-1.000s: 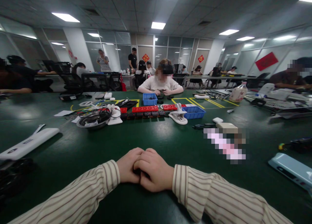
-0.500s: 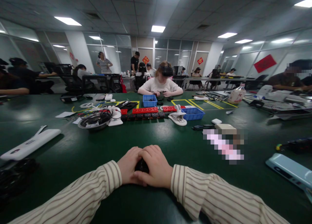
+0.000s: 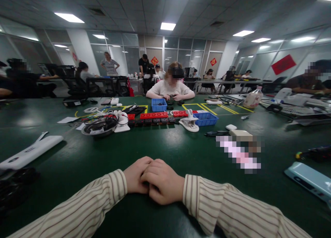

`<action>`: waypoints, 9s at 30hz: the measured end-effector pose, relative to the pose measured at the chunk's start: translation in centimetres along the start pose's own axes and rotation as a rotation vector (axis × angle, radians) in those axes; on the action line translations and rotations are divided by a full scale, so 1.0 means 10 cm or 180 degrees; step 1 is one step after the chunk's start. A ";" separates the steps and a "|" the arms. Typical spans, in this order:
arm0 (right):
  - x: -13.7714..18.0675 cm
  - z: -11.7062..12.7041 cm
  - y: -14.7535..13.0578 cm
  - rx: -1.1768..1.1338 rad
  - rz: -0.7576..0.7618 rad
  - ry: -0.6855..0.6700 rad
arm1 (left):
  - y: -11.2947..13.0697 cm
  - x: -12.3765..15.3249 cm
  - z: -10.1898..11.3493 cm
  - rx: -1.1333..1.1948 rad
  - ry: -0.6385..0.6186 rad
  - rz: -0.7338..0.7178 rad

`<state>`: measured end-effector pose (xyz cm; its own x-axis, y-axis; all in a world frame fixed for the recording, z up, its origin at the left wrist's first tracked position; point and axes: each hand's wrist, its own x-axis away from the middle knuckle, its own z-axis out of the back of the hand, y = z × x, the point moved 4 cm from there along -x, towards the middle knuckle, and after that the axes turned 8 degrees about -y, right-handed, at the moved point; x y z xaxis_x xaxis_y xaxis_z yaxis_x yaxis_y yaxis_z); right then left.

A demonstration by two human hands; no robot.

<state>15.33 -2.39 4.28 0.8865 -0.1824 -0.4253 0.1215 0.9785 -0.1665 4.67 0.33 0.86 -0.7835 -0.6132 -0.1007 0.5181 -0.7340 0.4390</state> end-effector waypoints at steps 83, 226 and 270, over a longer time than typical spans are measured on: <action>0.06 0.07 0.01 -0.0120 -0.0815 0.0224 | -0.05 0.06 0.07 -0.0104 0.0025 0.0316; 0.07 0.04 0.07 0.0083 -0.1499 0.0093 | 0.04 0.05 0.07 -0.0188 0.0322 0.0544; 0.04 0.04 -0.02 -0.0144 -0.0600 0.0252 | -0.06 0.07 0.06 -0.0086 0.0006 0.0321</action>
<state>15.81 -2.58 4.51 0.8119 -0.3706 -0.4512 0.2602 0.9214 -0.2886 3.59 0.52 1.08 -0.7262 -0.6850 -0.0589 0.6035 -0.6761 0.4227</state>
